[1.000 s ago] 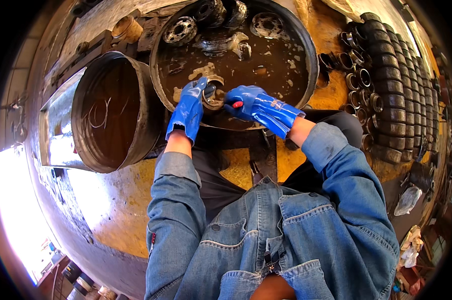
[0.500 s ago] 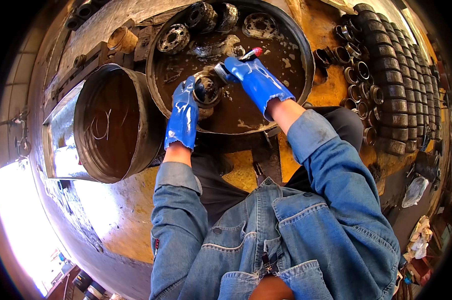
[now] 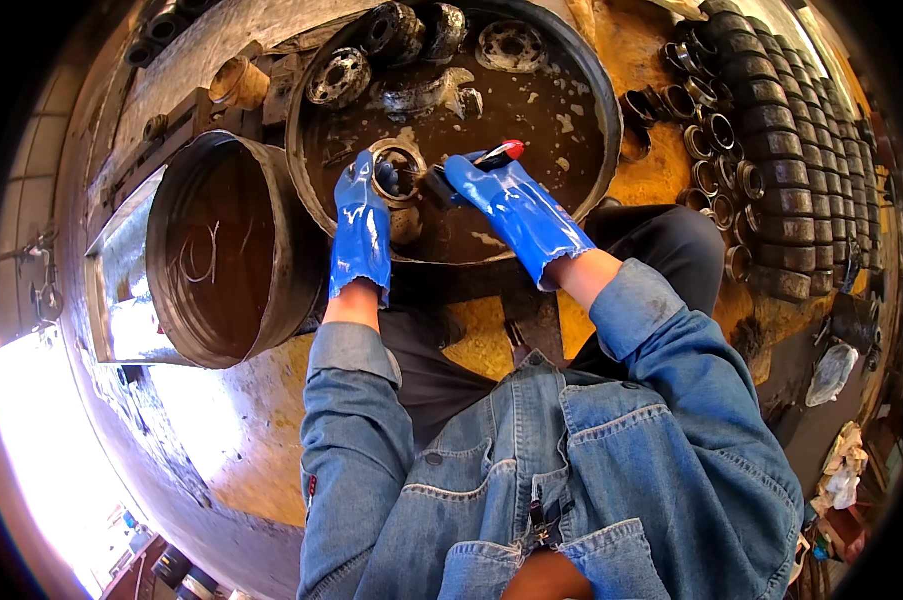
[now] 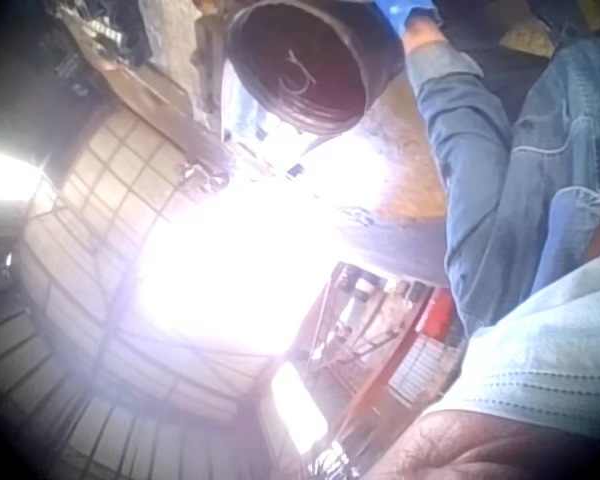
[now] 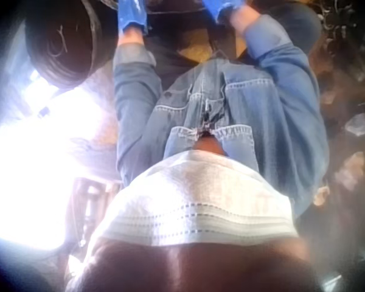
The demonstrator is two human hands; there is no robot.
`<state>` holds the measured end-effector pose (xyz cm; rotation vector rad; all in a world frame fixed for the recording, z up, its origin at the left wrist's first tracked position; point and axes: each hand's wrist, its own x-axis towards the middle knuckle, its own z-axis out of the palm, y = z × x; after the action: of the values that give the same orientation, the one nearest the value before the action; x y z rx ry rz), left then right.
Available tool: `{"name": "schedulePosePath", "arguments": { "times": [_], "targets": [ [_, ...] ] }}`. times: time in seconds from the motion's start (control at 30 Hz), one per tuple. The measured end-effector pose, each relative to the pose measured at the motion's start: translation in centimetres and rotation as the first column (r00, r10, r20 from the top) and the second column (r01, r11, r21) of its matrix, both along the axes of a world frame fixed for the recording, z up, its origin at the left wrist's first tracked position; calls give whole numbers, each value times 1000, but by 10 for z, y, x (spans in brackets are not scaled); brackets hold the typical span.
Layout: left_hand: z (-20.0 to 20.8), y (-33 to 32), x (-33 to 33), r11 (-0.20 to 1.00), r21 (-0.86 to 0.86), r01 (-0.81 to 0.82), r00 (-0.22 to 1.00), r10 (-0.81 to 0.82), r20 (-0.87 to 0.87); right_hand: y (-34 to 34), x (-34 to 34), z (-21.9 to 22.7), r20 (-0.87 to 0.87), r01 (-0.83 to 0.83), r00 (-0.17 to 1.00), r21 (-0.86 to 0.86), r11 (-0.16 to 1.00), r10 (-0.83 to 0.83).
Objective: The person scrubs small metal rings and cylindrical parts with a red-handled brush while wearing blue gloves. They repeatedly dip the parts into a dark liquid in a basin to remove grime and then place the cleaned items onto a nearby surface.
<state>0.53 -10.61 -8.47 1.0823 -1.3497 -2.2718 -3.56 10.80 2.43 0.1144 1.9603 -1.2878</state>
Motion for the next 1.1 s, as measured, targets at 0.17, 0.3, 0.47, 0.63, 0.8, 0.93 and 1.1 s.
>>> {"name": "schedulePosePath", "arguments": {
  "times": [0.17,0.3,0.47,0.63,0.8,0.93,1.1],
  "targets": [
    [17,24,-4,970,-108,216,969,-199,147,2,4,-51,-238,-110,966,-27,994,101],
    [16,21,5,902,-210,376,921,-341,187,-6,-19,-67,-624,-401,544,394,827,561],
    [-33,6,8,897,-293,332,943,-305,134,-20,-20,-49,-646,-435,143,640,634,750],
    [-20,17,5,859,-347,377,925,-334,180,-34,-24,-48,-272,-510,617,577,639,738],
    [-1,16,13,821,-402,406,913,-339,229,-20,-21,-39,-34,-475,867,244,845,497],
    [9,18,17,781,-451,432,900,-345,266,-6,-7,-42,92,-230,962,-228,946,256],
    [18,21,13,716,-516,470,881,-347,322,-36,-11,-79,667,619,647,-177,765,-369]
  ]
}}
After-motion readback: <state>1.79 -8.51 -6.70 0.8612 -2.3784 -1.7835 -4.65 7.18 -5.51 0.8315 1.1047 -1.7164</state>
